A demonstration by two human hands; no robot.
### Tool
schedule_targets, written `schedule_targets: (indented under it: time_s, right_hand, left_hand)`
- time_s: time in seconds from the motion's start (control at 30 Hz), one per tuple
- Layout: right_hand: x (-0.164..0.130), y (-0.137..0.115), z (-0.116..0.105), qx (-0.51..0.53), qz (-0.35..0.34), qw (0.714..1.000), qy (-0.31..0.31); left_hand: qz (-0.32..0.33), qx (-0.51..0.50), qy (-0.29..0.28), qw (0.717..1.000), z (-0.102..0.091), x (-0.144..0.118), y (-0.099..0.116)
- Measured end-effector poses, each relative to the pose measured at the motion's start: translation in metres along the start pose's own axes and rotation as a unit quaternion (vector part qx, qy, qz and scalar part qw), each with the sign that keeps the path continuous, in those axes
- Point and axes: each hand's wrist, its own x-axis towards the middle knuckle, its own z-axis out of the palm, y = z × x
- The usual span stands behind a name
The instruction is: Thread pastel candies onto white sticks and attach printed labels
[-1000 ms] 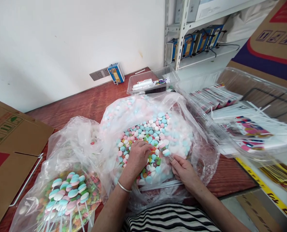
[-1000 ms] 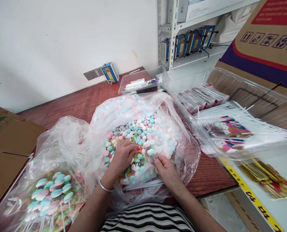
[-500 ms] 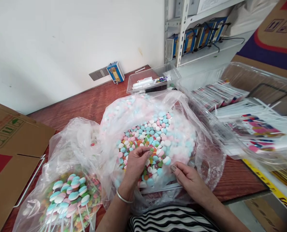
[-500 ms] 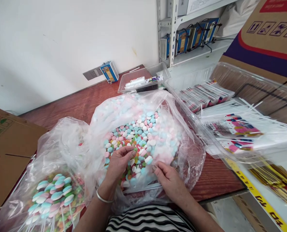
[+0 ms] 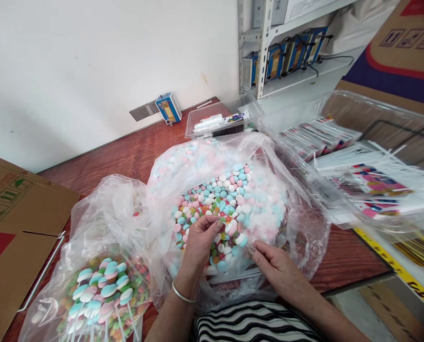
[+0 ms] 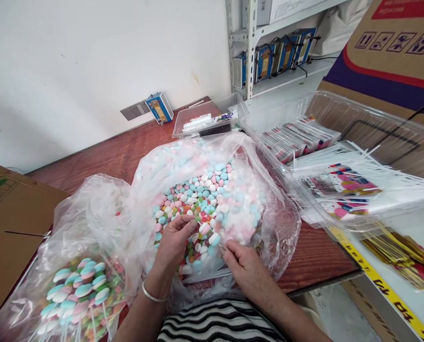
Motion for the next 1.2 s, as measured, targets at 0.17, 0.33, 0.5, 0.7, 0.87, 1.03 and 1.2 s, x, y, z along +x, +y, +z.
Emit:
schedule_targets:
  time_s: [0.17, 0.33, 0.5, 0.7, 0.87, 1.03, 1.2]
  right_hand:
    - [-0.001, -0.001, 0.0, 0.041, -0.006, 0.999, -0.004]
    - [0.002, 0.011, 0.002, 0.15, -0.016, 0.988, 0.012]
    - [0.004, 0.023, -0.003, 0.182, -0.009, 0.983, 0.028]
    - [0.004, 0.029, -0.006, 0.202, -0.005, 0.978, 0.056]
    - [0.001, 0.02, -0.011, 0.137, -0.018, 0.99, 0.043]
    - [0.0, 0.008, -0.009, 0.025, -0.045, 0.998, 0.022]
    - [0.001, 0.005, -0.007, -0.005, -0.039, 0.999, 0.009]
  left_hand:
    - [0.117, 0.145, -0.013, 0.982, -0.003, -0.002, 0.001]
    - [0.271, 0.306, -0.073, 0.91, -0.008, -0.008, 0.007]
    - [0.263, 0.398, -0.075, 0.875, -0.007, -0.009, 0.004]
    - [0.265, 0.501, -0.155, 0.809, 0.005, -0.008, -0.004]
    - [0.103, 0.258, -0.036, 0.96, 0.005, -0.004, -0.002]
    - [-0.055, -0.058, 0.01, 0.997, 0.002, 0.004, 0.003]
    - [-0.044, -0.089, 0.016, 0.995, 0.003, 0.002, 0.003]
